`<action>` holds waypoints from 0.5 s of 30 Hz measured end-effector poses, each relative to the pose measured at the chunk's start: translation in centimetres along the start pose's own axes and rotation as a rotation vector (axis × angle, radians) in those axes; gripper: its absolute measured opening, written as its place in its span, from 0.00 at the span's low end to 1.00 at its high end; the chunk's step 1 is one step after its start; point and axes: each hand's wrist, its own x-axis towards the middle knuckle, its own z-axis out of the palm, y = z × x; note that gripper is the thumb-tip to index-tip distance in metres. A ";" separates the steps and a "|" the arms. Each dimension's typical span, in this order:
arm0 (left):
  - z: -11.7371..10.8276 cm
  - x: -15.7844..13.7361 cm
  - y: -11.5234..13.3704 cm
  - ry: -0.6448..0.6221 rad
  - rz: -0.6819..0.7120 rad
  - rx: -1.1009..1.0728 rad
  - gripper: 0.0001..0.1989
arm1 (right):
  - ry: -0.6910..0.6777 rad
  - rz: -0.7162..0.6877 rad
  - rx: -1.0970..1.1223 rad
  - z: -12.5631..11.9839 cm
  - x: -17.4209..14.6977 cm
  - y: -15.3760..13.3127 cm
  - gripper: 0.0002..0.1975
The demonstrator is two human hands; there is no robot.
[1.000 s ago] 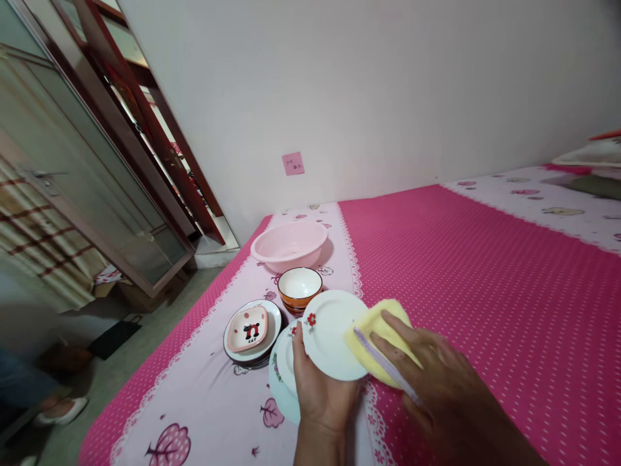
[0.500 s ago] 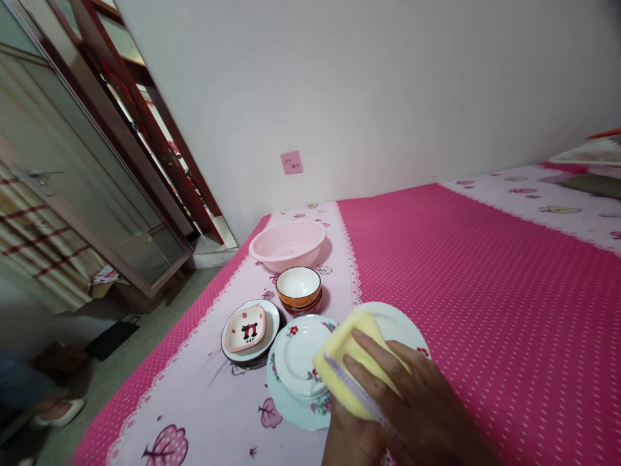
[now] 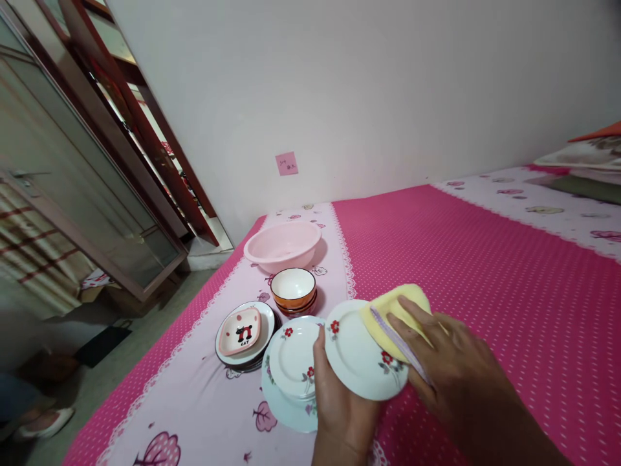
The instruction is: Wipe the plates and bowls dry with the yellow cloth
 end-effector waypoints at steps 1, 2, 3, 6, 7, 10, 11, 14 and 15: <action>0.1 0.0 0.6 0.018 0.028 -0.013 0.25 | -0.010 -0.012 -0.005 0.0 -0.1 -0.2 0.28; 0.1 0.0 1.1 0.041 0.065 -0.027 0.24 | -0.017 -0.034 0.000 0.0 -0.3 -0.4 0.31; 0.1 0.0 1.7 0.066 0.110 -0.038 0.23 | -0.017 -0.062 0.014 -0.1 -0.4 -0.6 0.34; 0.1 0.3 2.8 0.126 0.242 -0.062 0.21 | 0.007 -0.177 0.056 -0.7 -0.5 -1.4 0.37; -0.1 0.3 2.9 0.132 0.264 -0.070 0.21 | 0.017 -0.228 0.064 -0.9 -0.5 -1.6 0.35; -0.9 0.3 2.9 0.103 0.183 -0.078 0.25 | 0.033 -0.361 0.102 -1.2 -0.4 -2.3 0.27; -1.2 0.2 2.8 0.078 0.089 -0.067 0.28 | 0.045 -0.394 0.122 -1.2 -0.3 -2.6 0.25; -2.2 -0.3 2.4 0.036 -0.199 0.008 0.36 | 0.110 -0.412 0.161 -1.2 0.1 -3.5 0.19; -2.3 -0.5 2.2 0.053 -0.215 0.042 0.35 | 0.135 -0.404 0.175 -1.3 0.3 -3.7 0.18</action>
